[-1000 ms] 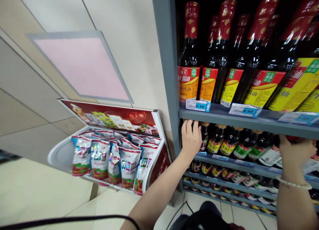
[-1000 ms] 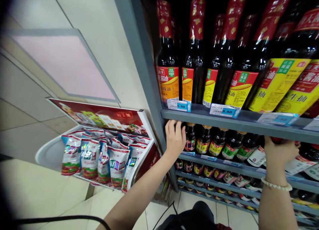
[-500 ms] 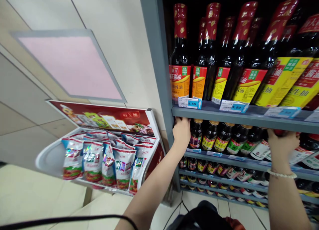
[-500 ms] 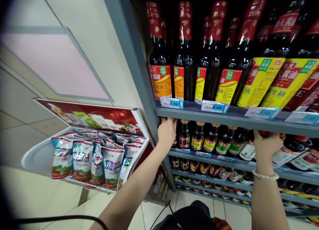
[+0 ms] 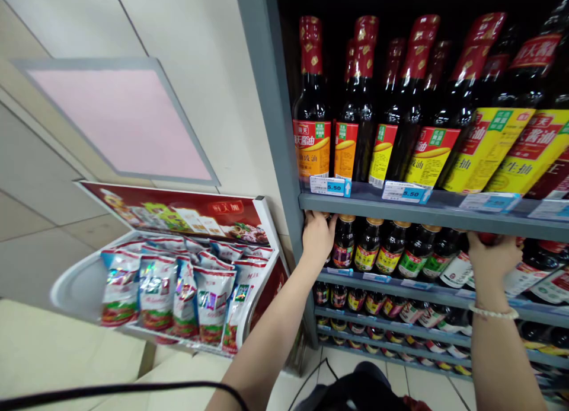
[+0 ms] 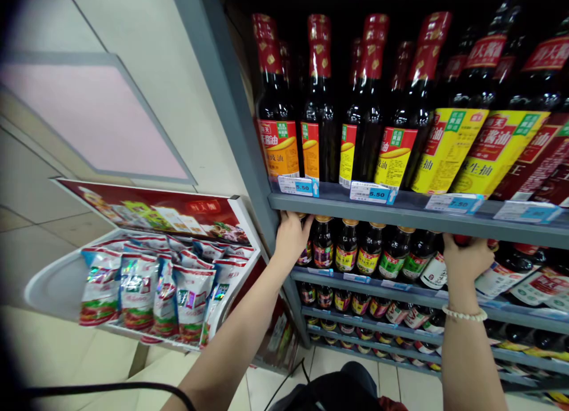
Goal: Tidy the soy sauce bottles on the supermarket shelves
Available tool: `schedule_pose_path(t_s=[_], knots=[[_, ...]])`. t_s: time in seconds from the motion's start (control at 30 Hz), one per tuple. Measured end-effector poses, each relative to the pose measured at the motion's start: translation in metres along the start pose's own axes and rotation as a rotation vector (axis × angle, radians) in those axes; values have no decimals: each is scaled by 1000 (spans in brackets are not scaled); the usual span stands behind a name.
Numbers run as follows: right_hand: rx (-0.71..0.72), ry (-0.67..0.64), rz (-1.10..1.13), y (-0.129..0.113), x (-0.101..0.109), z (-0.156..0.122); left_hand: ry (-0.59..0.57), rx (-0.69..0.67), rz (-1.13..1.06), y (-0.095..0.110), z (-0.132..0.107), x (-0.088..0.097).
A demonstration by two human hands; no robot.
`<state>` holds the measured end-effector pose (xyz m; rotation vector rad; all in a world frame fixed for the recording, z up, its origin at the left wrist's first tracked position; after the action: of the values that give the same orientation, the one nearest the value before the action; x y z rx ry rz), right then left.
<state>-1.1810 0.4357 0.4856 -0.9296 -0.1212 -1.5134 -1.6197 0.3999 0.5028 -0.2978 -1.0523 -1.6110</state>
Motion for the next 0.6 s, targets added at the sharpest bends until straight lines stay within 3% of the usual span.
schedule_pose_path(t_s=[0.17,0.43,0.6], knots=[[-77,-12,-8,-2,7,-2,155,-30,26,-2,-3,-12],[-67,44,64,-1,7,-5,200,-169,-3,-6,0,-17],[-84,31,43,3,3,-6,237,-184,15,-4,-2,-15]])
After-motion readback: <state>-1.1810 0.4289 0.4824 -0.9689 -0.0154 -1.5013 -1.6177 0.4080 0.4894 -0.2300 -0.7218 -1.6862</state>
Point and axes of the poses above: each hand's wrist, its own z-axis towards the middle knuckle, its own x-axis out of the back of the hand, y = z × x, the point moved 4 cm from there along z, towards the middle knuckle, and after that the axes turned 1 degree about x, right-handed, at the moved point
